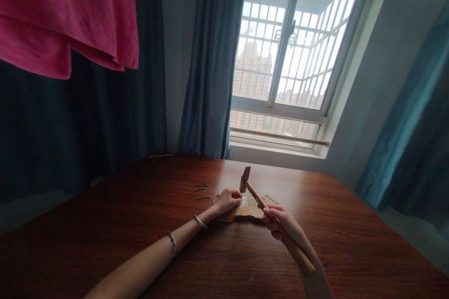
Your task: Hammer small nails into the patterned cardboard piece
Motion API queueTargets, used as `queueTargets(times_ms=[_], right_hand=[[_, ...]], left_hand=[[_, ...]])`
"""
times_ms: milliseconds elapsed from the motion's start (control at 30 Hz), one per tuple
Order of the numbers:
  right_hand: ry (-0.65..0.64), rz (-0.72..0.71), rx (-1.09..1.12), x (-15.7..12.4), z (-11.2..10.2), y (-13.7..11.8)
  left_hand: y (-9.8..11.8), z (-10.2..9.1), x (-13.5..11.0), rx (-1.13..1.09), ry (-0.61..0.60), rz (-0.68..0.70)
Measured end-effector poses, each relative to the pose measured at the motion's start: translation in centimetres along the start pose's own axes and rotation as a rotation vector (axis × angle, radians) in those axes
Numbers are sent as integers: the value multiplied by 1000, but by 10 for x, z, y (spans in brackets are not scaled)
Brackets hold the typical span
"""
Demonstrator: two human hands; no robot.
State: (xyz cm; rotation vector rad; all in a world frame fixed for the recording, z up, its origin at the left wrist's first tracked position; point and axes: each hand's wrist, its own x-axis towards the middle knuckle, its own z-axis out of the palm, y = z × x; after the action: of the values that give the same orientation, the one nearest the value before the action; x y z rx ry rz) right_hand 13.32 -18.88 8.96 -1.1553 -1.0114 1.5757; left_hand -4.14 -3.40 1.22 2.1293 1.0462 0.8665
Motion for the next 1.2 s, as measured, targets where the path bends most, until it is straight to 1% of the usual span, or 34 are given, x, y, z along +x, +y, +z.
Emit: queueTargets(times_ms=[167, 300, 433, 633, 767, 833, 900, 1067, 1200], right_hand=[[-14, -2, -1, -1, 0, -1], [-35, -10, 5, 0, -1, 0], [-42, -9, 9, 2, -3, 2], [-20, -4, -1, 0, -2, 0], [24, -17, -16, 3, -5, -1], [65, -63, -36, 6, -10, 0], [134, -117, -85, 10, -18, 3], [374, -201, -278, 19, -49, 13], [607, -183, -508, 27, -73, 25]], left_hand=[[-6, 2, 2, -1, 13, 23], [-4, 1, 2, 31, 6, 9], [-2, 0, 1, 46, 7, 40], [0, -1, -1, 51, -1, 24], [-1, -1, 0, 35, 1, 57], [-2, -1, 0, 40, 0, 66], [-3, -1, 0, 51, -6, 65], [-3, -3, -2, 95, 7, 54], [-1, -3, -2, 101, 22, 55]])
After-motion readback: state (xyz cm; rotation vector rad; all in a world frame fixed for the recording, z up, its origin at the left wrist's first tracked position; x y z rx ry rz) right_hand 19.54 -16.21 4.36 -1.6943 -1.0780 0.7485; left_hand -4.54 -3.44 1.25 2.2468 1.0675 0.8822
